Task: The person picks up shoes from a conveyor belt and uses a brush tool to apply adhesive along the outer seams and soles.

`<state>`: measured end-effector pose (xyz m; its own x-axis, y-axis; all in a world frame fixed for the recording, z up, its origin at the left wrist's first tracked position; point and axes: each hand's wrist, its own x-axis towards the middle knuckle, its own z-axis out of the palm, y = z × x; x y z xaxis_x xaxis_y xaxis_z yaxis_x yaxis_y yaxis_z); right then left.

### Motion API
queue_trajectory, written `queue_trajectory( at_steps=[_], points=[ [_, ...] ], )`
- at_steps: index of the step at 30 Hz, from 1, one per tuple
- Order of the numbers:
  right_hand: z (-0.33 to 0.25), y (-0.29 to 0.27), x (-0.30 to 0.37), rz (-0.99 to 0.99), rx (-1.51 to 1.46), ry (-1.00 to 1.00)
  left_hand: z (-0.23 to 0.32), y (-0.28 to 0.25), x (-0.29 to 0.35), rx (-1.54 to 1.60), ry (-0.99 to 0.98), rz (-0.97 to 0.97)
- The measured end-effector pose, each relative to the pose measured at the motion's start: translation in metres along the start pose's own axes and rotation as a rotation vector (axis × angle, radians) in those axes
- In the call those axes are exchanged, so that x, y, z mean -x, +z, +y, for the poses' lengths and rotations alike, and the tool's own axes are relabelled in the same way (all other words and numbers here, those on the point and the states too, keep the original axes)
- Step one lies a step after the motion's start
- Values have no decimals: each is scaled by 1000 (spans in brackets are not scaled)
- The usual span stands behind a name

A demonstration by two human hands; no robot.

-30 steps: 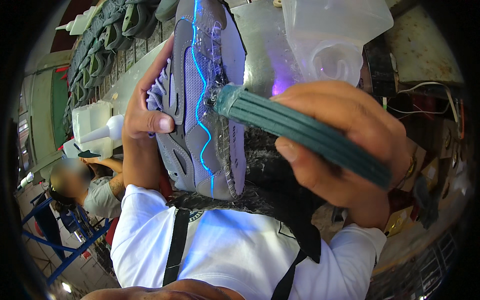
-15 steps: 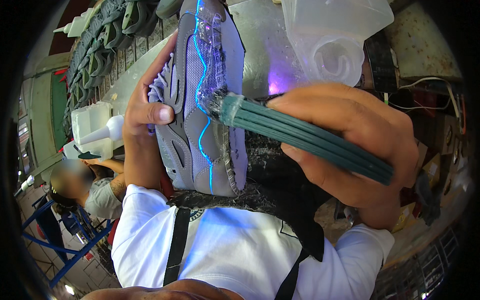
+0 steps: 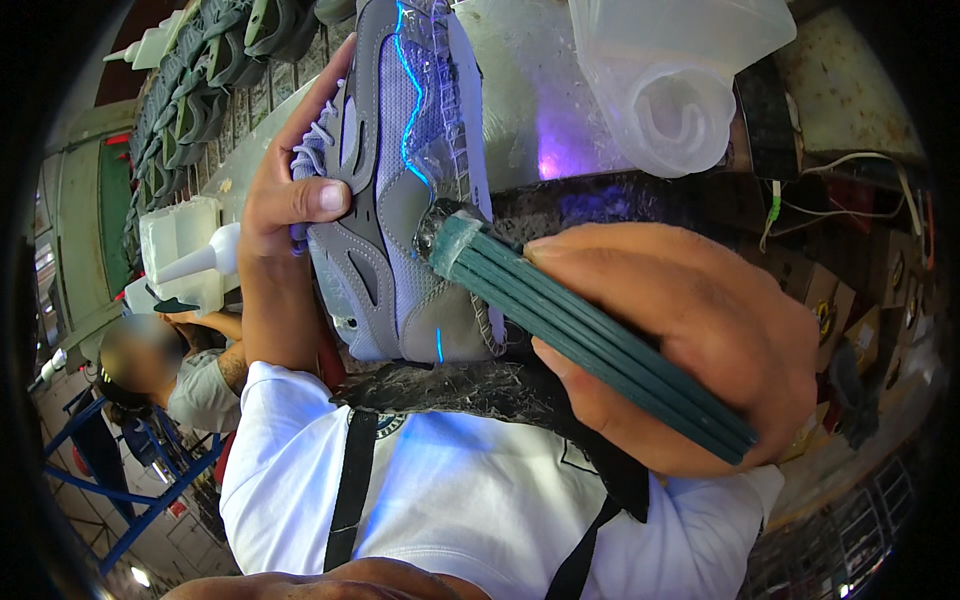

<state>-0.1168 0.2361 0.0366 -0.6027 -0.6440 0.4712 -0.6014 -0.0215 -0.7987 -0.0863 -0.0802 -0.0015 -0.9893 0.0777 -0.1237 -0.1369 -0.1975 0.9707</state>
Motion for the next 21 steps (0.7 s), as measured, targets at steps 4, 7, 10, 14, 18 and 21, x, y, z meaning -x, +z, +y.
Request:
queue_trajectory(
  at_steps=[4,7,10,14,18,21],
  points=[
    [-4,-15,-10,-110,75,88,0,0,-1,21,-11,12],
    [-4,-17,-10,-62,43,171,-1,-2,2,43,-28,31],
    [-2,-18,-8,-19,18,196,-6,-2,1,86,-37,39],
    [4,-18,-9,4,-76,197,-11,-5,-1,119,-54,34],
    [5,-36,-20,-147,-163,280,-12,-5,-2,178,-85,49],
    [15,-46,-32,-295,-180,217,-13,-6,-1,202,-88,53]
  ],
)
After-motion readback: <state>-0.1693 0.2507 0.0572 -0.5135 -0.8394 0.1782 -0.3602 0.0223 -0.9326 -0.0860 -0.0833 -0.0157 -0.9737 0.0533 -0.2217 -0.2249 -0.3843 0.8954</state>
